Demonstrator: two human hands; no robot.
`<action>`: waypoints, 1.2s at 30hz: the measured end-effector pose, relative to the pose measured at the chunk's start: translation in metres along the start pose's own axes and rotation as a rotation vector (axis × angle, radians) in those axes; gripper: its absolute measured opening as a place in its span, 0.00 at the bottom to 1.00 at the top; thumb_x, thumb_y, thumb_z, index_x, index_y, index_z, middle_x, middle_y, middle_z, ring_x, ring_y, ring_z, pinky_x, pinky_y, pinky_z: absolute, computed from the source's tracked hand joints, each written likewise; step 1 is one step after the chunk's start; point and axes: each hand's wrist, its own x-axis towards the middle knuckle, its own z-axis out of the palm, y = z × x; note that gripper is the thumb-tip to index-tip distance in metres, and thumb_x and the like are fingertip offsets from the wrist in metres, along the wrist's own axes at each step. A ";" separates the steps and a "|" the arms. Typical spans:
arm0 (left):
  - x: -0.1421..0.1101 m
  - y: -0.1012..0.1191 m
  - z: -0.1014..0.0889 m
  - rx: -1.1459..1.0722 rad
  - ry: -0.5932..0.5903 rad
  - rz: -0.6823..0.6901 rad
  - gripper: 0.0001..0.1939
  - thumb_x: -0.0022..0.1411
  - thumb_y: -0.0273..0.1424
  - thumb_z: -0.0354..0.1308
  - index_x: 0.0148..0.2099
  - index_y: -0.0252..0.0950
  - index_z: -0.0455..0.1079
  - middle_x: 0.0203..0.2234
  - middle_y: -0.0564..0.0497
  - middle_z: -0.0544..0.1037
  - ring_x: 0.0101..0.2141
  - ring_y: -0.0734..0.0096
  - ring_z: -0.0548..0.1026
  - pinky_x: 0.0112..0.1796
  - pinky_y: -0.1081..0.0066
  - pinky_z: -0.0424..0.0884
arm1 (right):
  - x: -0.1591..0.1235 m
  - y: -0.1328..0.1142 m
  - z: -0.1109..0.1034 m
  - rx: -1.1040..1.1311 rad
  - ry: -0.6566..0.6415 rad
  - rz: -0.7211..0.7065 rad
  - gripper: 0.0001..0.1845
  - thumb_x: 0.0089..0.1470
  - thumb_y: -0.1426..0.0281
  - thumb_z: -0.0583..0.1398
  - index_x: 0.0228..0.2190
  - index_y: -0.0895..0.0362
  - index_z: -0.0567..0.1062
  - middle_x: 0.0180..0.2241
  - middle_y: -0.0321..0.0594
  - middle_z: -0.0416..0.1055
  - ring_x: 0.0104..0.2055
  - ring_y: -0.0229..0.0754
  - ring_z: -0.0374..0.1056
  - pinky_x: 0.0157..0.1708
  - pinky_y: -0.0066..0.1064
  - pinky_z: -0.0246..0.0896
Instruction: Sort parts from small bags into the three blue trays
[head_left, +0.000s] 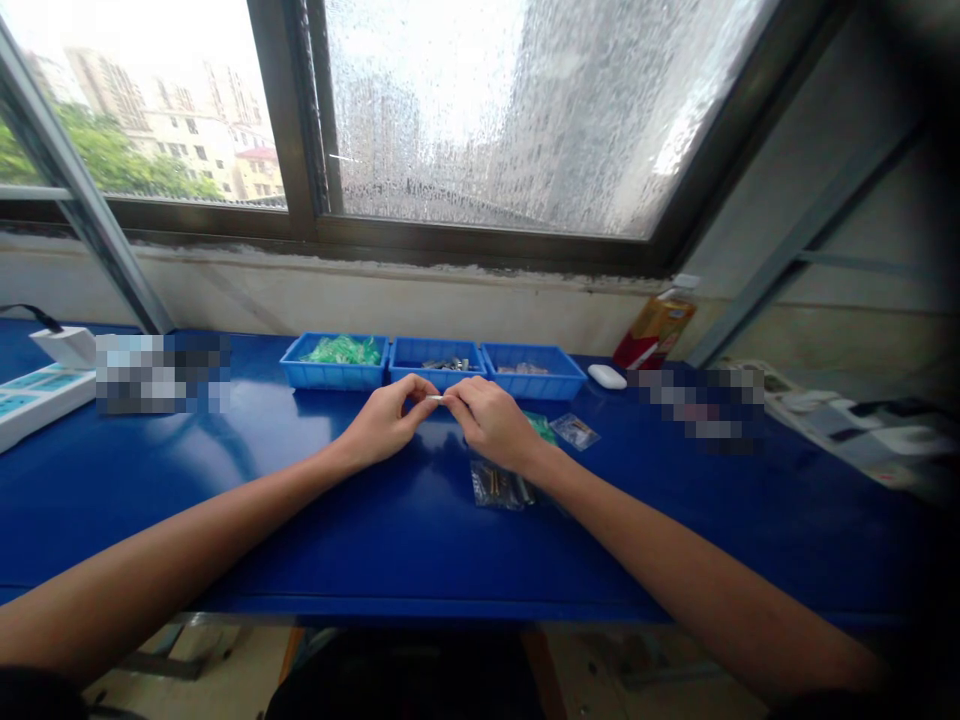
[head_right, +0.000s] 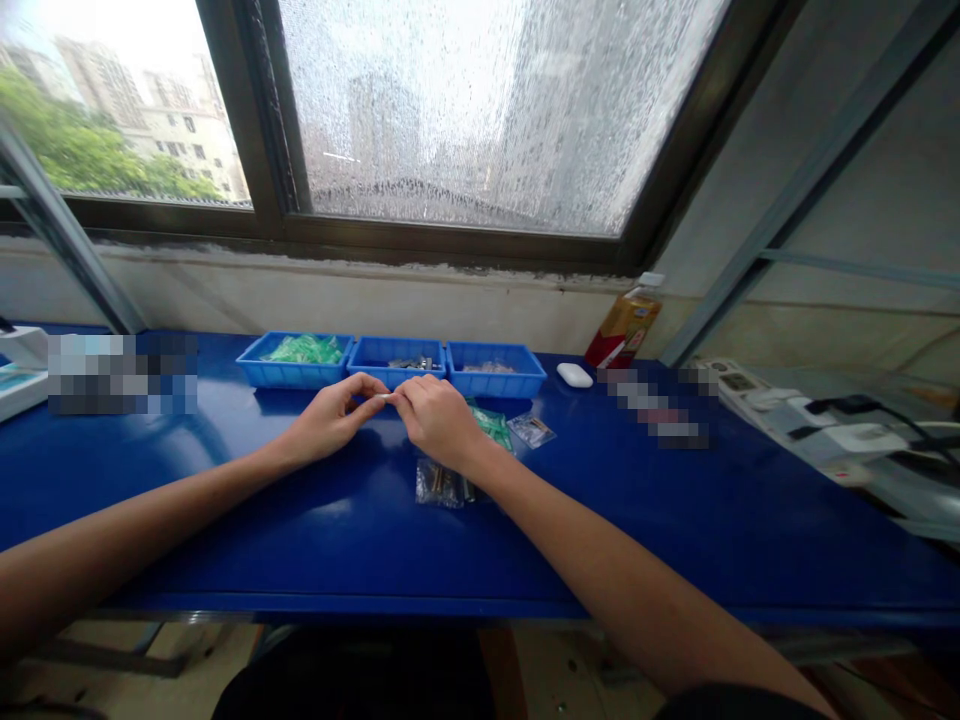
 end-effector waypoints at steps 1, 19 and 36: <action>0.000 0.000 0.000 0.010 0.007 0.001 0.11 0.62 0.36 0.49 0.38 0.33 0.66 0.29 0.51 0.73 0.29 0.73 0.69 0.28 0.74 0.62 | 0.000 0.000 0.000 0.013 0.007 0.007 0.13 0.60 0.65 0.49 0.31 0.58 0.69 0.30 0.41 0.70 0.34 0.41 0.64 0.37 0.33 0.56; -0.001 -0.001 0.003 -0.006 0.028 0.006 0.11 0.61 0.35 0.50 0.37 0.33 0.66 0.29 0.50 0.72 0.29 0.73 0.68 0.28 0.74 0.63 | 0.002 0.005 0.003 -0.006 0.060 0.023 0.18 0.61 0.65 0.45 0.25 0.58 0.67 0.26 0.42 0.69 0.31 0.40 0.64 0.34 0.31 0.56; 0.010 0.000 0.011 -0.219 0.008 -0.143 0.17 0.64 0.39 0.44 0.31 0.32 0.64 0.24 0.52 0.70 0.26 0.73 0.67 0.29 0.73 0.64 | 0.006 0.004 -0.017 -0.084 0.021 -0.053 0.08 0.54 0.66 0.55 0.34 0.58 0.68 0.30 0.40 0.69 0.31 0.39 0.63 0.32 0.29 0.54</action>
